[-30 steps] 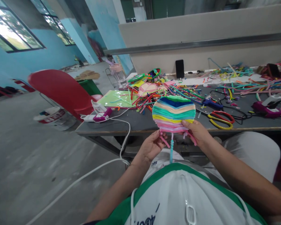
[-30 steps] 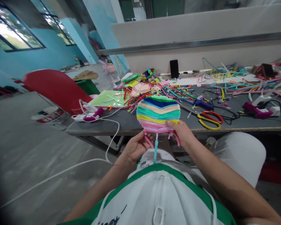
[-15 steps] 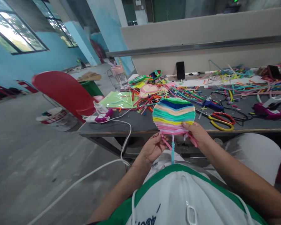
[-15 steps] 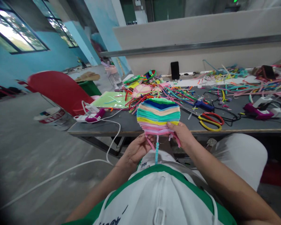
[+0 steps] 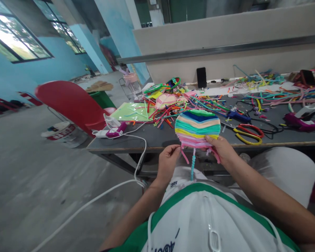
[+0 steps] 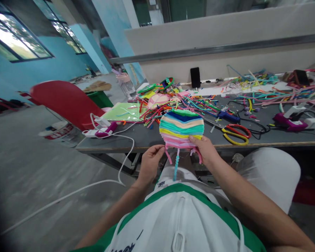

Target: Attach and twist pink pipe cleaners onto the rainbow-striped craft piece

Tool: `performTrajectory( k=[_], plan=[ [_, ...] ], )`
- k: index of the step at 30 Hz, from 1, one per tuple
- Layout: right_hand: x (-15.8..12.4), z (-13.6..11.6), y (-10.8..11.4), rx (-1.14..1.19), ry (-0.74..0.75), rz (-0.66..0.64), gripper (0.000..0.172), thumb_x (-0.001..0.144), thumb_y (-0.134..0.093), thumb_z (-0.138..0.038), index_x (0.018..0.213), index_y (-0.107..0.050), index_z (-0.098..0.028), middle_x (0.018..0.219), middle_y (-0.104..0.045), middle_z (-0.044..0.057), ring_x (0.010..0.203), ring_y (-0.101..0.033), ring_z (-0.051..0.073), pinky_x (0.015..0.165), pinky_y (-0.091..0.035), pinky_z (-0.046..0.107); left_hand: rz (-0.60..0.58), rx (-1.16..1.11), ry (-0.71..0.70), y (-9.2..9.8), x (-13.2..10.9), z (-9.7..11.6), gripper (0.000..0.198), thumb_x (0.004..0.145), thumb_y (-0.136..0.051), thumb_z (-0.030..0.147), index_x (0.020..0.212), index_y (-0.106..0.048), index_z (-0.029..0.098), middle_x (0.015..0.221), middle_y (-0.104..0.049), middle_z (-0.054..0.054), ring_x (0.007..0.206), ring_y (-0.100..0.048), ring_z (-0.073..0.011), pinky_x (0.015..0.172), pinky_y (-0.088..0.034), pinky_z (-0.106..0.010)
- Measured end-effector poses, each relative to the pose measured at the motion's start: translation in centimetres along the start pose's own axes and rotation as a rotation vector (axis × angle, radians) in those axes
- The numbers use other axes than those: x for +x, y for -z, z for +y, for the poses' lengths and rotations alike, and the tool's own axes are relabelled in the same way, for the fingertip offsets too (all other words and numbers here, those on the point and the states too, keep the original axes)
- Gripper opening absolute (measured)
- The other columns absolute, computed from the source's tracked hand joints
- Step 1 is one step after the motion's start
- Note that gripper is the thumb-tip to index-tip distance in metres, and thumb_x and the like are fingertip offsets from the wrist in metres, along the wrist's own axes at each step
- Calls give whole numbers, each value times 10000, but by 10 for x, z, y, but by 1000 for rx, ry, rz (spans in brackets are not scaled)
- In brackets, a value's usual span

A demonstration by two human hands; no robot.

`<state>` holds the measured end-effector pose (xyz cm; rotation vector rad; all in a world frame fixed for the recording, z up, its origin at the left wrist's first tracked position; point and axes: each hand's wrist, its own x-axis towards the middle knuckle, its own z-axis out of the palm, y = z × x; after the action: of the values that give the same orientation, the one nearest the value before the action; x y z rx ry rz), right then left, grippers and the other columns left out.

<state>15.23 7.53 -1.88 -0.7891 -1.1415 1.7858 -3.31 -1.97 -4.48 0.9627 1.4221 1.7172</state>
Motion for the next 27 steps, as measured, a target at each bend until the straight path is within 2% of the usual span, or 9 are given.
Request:
performTrajectory(
  k=[4, 11, 17, 22, 27],
  plan=[
    [0, 0, -1, -6, -11, 23, 312, 656, -766, -405, 833, -657, -172, 657, -690, 17, 473, -586, 123, 430, -482, 214, -87, -14, 21, -4, -1, 1, 226, 711, -718, 244, 920, -698, 160, 870, -685, -35, 800, -591, -140, 767, -445, -230],
    [3, 4, 3, 61, -30, 62, 325, 635, -789, -357, 880, -664, -184, 804, -719, 34, 557, -640, 146, 491, -553, 247, -219, 28, 74, -2, 1, 7, 251, 695, -690, 194, 940, -722, 152, 829, -691, -31, 710, -586, -129, 662, -446, -215],
    [4, 4, 3, 81, -50, 90, 272, 652, -779, -332, 845, -658, -184, 833, -723, 41, 540, -635, 140, 461, -551, 245, -195, 97, 92, 4, -1, 3, 334, 709, -657, 205, 1035, -718, 161, 796, -684, -28, 627, -554, -104, 535, -396, -186],
    [5, 4, 4, 95, -72, 90, 273, 668, -770, -339, 860, -660, -179, 837, -725, 44, 539, -629, 137, 467, -560, 245, -207, 147, 76, 5, -1, 1, 312, 741, -615, 205, 1033, -717, 164, 783, -684, -35, 592, -526, -88, 554, -407, -191],
    [4, 4, 5, 114, -59, 61, 296, 652, -787, -330, 867, -664, -168, 819, -725, 41, 539, -633, 141, 473, -567, 250, -242, 12, 114, 6, 2, 4, 422, 713, -663, 212, 1130, -665, 153, 840, -692, -49, 585, -536, -85, 550, -400, -198]
  ],
)
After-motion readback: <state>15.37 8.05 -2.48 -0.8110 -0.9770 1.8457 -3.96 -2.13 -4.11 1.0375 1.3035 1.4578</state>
